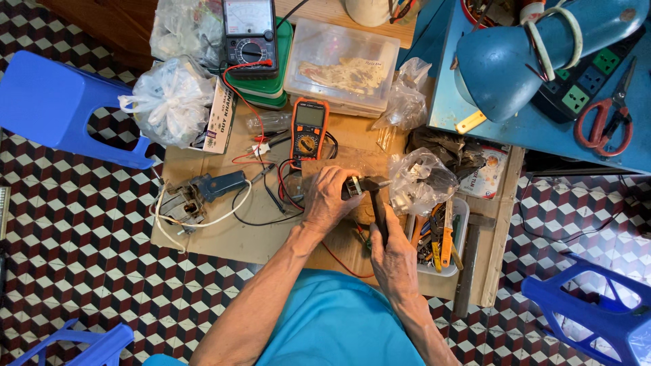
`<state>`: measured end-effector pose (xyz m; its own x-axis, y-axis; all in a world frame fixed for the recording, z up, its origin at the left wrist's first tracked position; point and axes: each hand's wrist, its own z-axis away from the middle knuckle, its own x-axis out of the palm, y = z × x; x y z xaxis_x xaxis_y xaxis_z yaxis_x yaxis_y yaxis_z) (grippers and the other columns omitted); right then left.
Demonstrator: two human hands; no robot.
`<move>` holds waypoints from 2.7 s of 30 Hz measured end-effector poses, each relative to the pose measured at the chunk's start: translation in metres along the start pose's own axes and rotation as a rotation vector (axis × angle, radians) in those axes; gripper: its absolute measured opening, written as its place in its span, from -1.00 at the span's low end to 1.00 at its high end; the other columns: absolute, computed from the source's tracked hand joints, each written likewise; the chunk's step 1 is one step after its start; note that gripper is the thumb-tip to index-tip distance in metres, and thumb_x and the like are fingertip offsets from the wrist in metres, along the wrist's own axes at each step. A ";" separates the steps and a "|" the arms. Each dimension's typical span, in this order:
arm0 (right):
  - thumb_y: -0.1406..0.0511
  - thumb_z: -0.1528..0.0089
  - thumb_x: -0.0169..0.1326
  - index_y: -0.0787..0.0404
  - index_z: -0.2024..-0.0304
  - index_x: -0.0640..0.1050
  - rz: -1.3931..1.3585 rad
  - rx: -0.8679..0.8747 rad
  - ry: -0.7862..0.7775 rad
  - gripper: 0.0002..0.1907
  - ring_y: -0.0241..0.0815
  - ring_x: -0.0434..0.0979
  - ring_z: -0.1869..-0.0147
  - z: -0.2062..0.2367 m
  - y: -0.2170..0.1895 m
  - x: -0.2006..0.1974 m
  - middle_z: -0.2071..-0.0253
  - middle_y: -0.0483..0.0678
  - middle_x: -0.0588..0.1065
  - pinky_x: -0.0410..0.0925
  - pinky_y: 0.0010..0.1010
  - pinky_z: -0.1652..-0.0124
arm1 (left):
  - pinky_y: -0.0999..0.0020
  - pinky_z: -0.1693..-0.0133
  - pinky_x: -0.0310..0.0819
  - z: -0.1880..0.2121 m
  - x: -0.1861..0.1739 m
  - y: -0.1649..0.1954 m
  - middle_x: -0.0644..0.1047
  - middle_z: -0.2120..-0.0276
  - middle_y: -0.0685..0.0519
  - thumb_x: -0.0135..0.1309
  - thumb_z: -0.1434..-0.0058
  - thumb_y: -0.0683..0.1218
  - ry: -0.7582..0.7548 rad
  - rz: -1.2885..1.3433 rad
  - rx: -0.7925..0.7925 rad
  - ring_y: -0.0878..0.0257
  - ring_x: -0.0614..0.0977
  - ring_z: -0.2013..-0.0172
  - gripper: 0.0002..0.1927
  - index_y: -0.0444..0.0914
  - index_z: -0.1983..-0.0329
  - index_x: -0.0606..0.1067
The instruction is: The person sits at a cluttered workbench and works on a small electrical plug or socket component, holding it with both hands and using pliers to grip and manipulate its parts. They repeatedly turn the component over, pull at its sections, and reposition it on the wooden board while working.
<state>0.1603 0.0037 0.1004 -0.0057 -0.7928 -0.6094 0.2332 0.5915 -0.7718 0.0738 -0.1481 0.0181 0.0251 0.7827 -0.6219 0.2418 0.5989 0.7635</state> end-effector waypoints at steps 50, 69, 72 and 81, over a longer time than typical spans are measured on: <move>0.32 -0.32 0.03 0.14 -0.34 0.37 -0.039 0.021 -0.008 -0.50 -0.11 0.63 0.28 0.012 -0.005 -0.015 0.22 0.15 0.57 0.47 -0.26 0.26 | 0.03 -0.16 0.39 0.013 -0.003 0.002 0.48 -0.24 -0.11 0.31 -0.15 -0.12 -0.012 0.054 -0.029 -0.12 0.53 -0.16 -0.51 -0.18 -0.12 0.43; 0.21 -0.32 0.06 0.08 -0.29 0.43 0.061 0.390 0.053 -0.53 -0.06 0.59 0.33 0.028 0.053 -0.028 0.33 0.11 0.55 0.42 -0.21 0.32 | 0.32 -0.34 0.31 0.000 -0.020 0.025 0.35 -0.34 -0.12 0.00 -0.36 -0.29 -0.168 0.948 -0.326 0.26 0.45 -0.26 -0.49 -0.24 -0.35 0.20; 0.25 -0.29 0.08 0.24 -0.28 0.42 0.231 0.156 0.248 -0.49 0.05 0.60 0.09 0.029 0.080 -0.031 0.03 0.18 0.54 0.44 -0.11 0.17 | 0.32 -0.33 0.30 -0.002 -0.021 0.025 0.35 -0.35 -0.09 0.04 -0.35 -0.31 -0.144 1.017 -0.320 0.26 0.44 -0.26 -0.47 -0.26 -0.35 0.23; 0.32 -0.14 0.13 0.21 -0.20 0.47 0.743 -0.006 0.438 -0.46 0.17 0.53 -0.04 0.022 0.136 -0.047 0.03 0.13 0.49 0.37 -0.04 -0.04 | 0.33 -0.34 0.30 0.004 -0.017 0.015 0.34 -0.36 -0.04 0.11 -0.32 -0.27 -0.169 1.021 -0.340 0.26 0.44 -0.27 -0.48 -0.28 -0.30 0.25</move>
<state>0.2141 0.1184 0.0277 -0.2286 -0.0732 -0.9708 0.3194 0.9363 -0.1458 0.0805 -0.1533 0.0393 0.2010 0.9197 0.3373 -0.2494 -0.2849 0.9255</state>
